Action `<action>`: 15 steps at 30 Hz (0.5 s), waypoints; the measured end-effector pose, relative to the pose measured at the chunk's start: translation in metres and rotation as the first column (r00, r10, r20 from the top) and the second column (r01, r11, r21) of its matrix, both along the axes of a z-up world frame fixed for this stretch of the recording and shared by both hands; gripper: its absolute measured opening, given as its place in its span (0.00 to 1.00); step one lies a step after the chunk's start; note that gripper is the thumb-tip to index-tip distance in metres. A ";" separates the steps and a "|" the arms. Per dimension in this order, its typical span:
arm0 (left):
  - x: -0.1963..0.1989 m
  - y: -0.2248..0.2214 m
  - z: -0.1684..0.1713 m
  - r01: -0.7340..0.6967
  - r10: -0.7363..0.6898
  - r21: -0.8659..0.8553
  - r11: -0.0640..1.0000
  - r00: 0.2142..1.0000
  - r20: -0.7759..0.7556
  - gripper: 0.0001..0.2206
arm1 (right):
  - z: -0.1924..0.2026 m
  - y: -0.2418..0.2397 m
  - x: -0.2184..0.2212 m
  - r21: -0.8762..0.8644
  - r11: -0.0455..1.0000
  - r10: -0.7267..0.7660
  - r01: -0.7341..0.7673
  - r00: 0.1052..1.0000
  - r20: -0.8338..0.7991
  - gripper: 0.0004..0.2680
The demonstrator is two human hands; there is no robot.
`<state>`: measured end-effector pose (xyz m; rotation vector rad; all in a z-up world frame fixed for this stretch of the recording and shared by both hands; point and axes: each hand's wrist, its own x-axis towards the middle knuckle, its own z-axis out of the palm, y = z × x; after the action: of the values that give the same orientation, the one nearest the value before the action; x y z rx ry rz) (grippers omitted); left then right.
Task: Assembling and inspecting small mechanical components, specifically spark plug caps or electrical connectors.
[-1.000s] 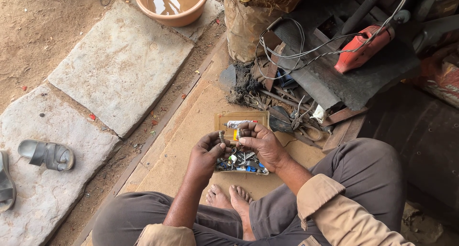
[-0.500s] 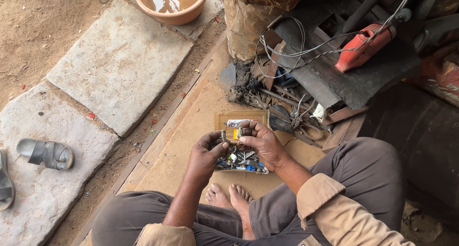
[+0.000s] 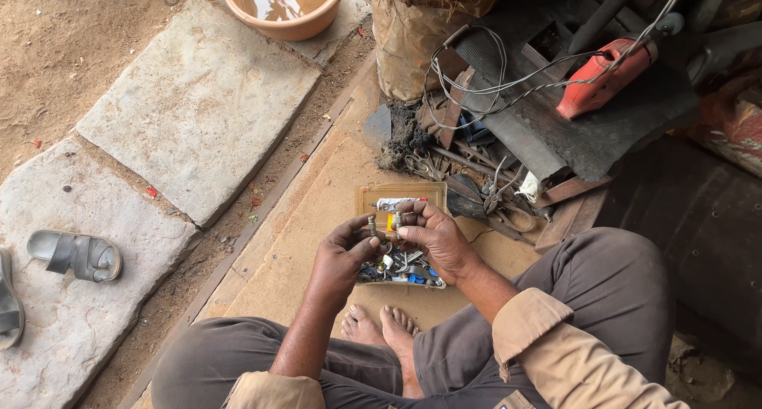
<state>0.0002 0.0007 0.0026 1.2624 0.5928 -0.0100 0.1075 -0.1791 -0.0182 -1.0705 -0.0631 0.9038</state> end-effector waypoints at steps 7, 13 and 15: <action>0.002 0.003 0.009 0.023 -0.021 -0.061 0.998 0.999 0.035 0.25 | -0.005 0.002 0.002 -0.021 1.000 0.023 -0.022 1.000 0.019 0.14; -0.001 0.009 0.014 -0.090 0.090 0.008 0.996 0.996 -0.011 0.23 | -0.050 -0.005 0.006 -0.117 0.993 0.039 -0.023 0.991 0.129 0.14; -0.004 0.012 0.011 -0.158 0.149 0.075 0.985 0.983 0.110 0.17 | -0.044 -0.002 0.008 -0.219 0.976 0.033 -0.007 0.993 0.113 0.13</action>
<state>-0.0033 0.0131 0.0133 1.2867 0.6037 0.2105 0.1156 -0.1813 -0.0627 -1.3297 -0.0722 0.8801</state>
